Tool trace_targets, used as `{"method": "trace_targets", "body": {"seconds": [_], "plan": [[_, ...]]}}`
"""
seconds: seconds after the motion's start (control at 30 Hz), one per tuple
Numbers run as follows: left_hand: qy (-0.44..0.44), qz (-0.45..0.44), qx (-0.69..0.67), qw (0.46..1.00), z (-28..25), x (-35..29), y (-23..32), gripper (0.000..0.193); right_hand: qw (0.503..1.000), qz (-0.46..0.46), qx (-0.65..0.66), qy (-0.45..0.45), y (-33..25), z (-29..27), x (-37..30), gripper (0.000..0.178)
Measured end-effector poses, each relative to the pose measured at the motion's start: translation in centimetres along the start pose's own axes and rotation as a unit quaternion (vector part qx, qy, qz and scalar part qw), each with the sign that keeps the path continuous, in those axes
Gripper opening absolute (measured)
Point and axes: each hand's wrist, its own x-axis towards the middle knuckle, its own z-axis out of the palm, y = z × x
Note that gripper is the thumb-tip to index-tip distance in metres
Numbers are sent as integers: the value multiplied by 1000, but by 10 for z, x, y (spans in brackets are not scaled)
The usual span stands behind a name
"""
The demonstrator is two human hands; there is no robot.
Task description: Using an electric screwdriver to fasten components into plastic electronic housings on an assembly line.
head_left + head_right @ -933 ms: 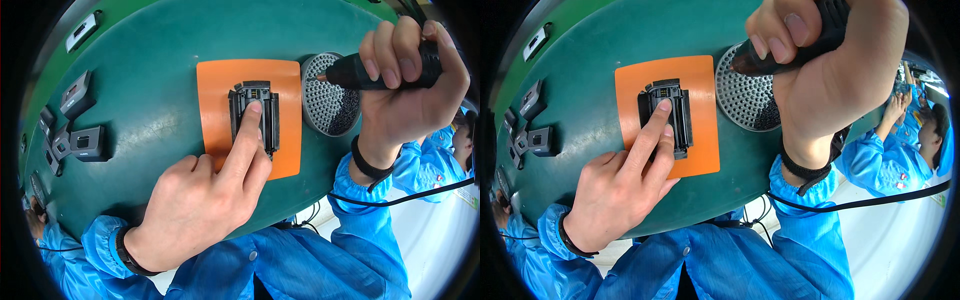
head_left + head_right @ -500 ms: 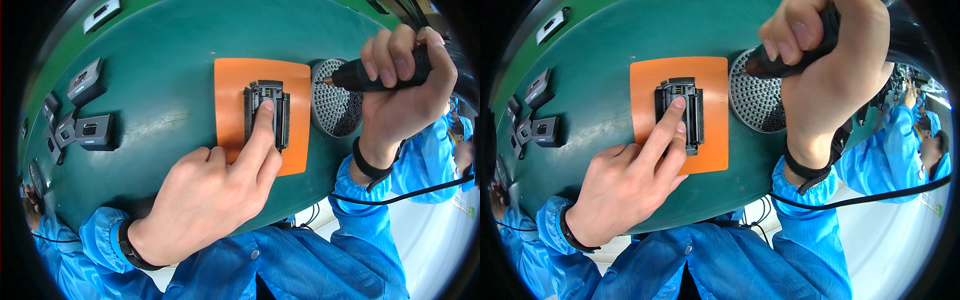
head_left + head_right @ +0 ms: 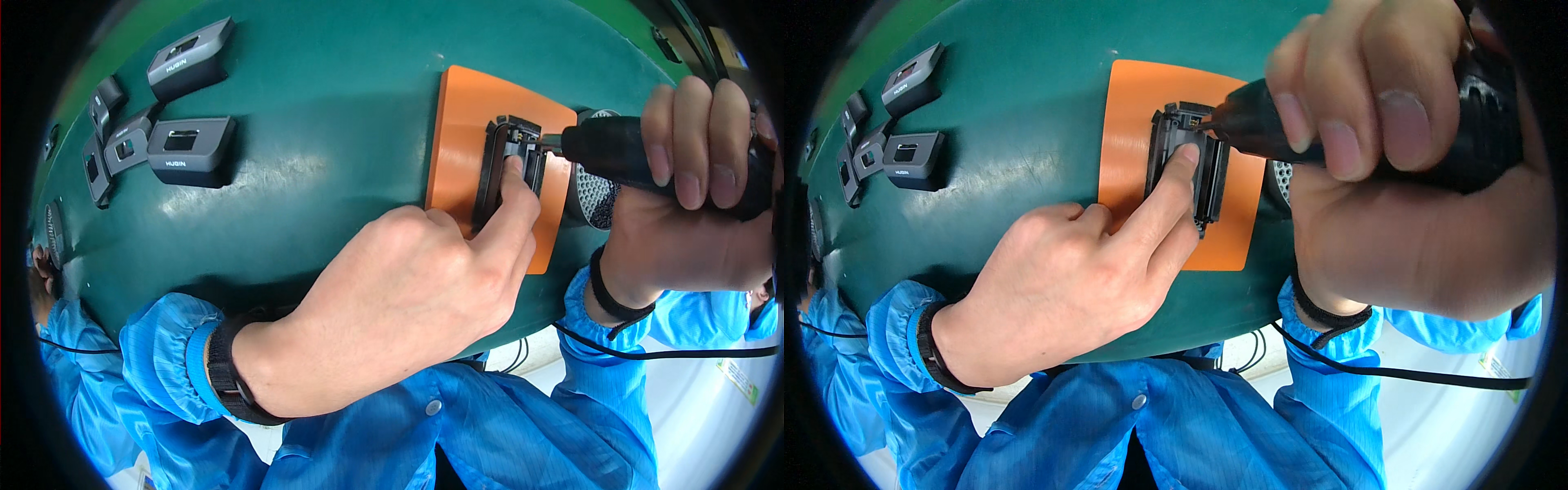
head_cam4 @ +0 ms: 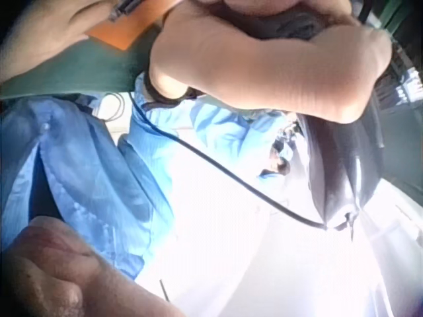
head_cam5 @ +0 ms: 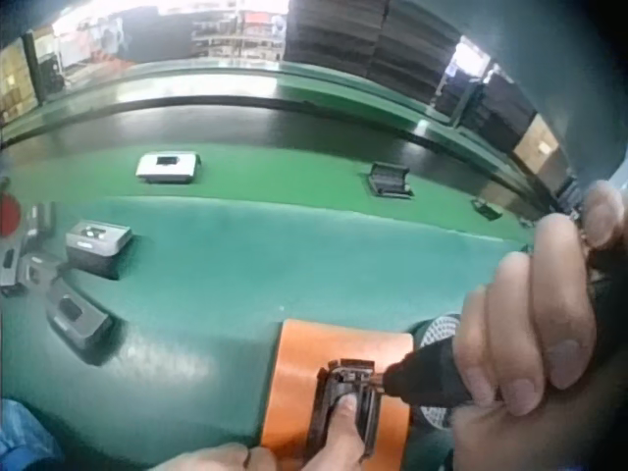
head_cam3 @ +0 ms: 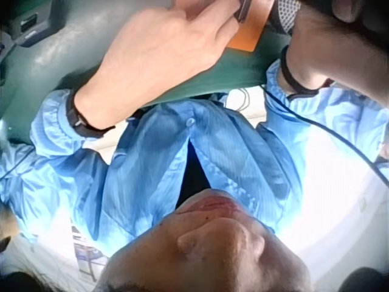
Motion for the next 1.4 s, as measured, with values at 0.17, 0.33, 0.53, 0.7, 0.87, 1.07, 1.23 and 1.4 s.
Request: {"method": "trace_targets", "body": {"seconds": [0.17,0.33,0.53,0.7,0.87,1.07,1.23,1.4], "plan": [[5,1,4,1000,2,-1,0,20,1000,2,-14,0,6,7,0,22],[16,0,-2,1000,2,-1,0,20,1000,1,-21,3,8,10,1,21],[19,3,-5,1000,2,-1,0,20,1000,5,-21,2,9,20,2,20],[26,5,-1,1000,4,-2,0,21,1000,10,-24,6,8,33,1,19],[28,-4,-27,999,7,-4,1,22,999,15,-28,11,10,38,1,18],[17,-1,-12,1000,4,-1,0,21,999,12,-22,32,6,31,1,17],[-25,19,-17,999,-6,-1,-6,29,997,-73,-36,1,-37,-45,3,24],[-88,44,-21,995,-16,1,-5,55,980,-89,-75,162,-18,-45,-5,21]]}}
